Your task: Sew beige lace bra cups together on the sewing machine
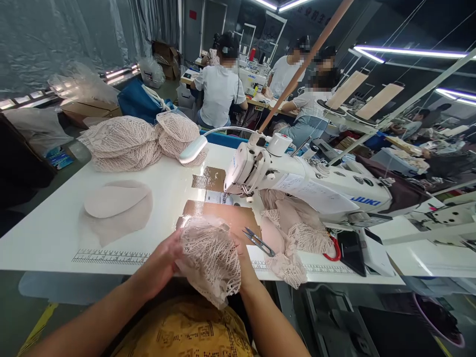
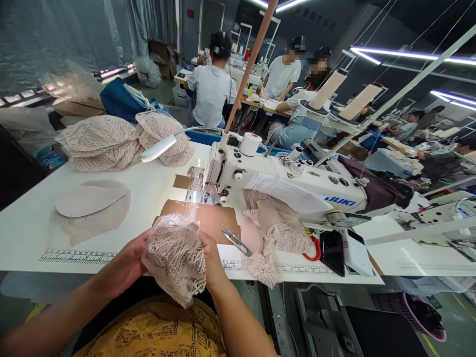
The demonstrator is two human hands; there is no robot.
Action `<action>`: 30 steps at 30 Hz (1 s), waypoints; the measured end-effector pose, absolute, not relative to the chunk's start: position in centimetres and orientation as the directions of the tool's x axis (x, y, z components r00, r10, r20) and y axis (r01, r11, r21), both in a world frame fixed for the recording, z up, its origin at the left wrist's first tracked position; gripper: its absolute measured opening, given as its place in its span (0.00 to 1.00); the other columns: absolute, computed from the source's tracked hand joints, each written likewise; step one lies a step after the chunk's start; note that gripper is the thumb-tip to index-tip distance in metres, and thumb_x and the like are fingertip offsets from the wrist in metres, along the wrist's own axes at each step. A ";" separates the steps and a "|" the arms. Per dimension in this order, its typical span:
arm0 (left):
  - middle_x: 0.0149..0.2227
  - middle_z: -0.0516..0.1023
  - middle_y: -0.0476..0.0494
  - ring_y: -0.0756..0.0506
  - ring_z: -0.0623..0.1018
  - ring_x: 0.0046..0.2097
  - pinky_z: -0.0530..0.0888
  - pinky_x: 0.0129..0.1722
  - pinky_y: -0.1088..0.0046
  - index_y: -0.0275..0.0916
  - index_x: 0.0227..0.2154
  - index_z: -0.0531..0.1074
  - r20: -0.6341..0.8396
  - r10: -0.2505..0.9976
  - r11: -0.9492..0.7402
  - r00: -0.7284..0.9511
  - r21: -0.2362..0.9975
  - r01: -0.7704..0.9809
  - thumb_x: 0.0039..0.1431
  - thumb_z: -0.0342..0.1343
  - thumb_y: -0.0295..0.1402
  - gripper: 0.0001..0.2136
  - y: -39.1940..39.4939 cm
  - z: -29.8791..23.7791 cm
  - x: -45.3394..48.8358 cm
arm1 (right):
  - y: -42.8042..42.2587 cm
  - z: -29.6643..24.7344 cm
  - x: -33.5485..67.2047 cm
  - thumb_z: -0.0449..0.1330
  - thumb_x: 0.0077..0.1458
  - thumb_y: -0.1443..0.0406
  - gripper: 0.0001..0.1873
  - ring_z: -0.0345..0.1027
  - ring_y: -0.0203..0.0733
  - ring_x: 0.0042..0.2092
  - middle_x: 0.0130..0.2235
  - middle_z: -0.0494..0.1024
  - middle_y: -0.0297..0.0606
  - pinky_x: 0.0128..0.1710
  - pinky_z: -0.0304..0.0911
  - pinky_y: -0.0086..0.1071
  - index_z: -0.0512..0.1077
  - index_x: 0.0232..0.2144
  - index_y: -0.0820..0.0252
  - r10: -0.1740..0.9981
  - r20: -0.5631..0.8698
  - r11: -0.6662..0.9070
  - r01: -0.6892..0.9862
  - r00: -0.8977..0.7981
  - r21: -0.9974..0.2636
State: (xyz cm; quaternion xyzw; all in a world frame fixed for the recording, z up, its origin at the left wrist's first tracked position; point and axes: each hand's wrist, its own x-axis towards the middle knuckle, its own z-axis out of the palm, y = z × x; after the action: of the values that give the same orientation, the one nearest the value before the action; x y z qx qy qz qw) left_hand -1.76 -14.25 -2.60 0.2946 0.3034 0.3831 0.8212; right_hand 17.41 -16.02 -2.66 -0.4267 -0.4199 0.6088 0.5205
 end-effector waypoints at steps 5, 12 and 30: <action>0.43 0.81 0.40 0.40 0.80 0.44 0.77 0.43 0.67 0.37 0.56 0.69 -0.291 0.869 0.469 0.400 0.743 -0.478 0.57 0.63 0.39 0.25 -14.8 -2.4 0.5 | -15.9 -2.7 16.5 0.64 0.51 0.62 0.12 0.73 0.42 0.41 0.39 0.80 0.35 0.43 0.68 0.33 0.73 0.40 0.54 0.995 -0.054 -0.033 -0.225 0.089 -0.974; 0.38 0.82 0.45 0.42 0.81 0.42 0.76 0.43 0.70 0.40 0.54 0.70 -0.239 0.927 0.361 0.290 0.780 -0.511 0.57 0.62 0.41 0.23 -14.3 -2.7 0.6 | -16.2 -4.0 17.9 0.66 0.48 0.54 0.25 0.72 0.43 0.40 0.40 0.78 0.38 0.41 0.68 0.34 0.69 0.48 0.53 0.994 -0.028 -0.009 -0.174 0.108 -0.985; 0.49 0.79 0.37 0.37 0.75 0.54 0.71 0.55 0.59 0.36 0.55 0.69 -0.331 0.777 0.627 0.535 0.476 -0.616 0.60 0.53 0.50 0.27 -13.4 -2.6 -0.4 | -15.8 -3.5 18.3 0.68 0.44 0.52 0.14 0.69 0.44 0.34 0.30 0.78 0.36 0.37 0.67 0.37 0.80 0.29 0.54 0.991 -0.012 0.028 -0.293 0.135 -0.956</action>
State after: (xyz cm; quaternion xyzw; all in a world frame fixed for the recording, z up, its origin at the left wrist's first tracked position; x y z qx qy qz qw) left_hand -0.44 -13.44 -2.60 0.1527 0.2634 0.4038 0.8627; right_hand 18.29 -15.82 -3.47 -0.4509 -0.3870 0.5316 0.6036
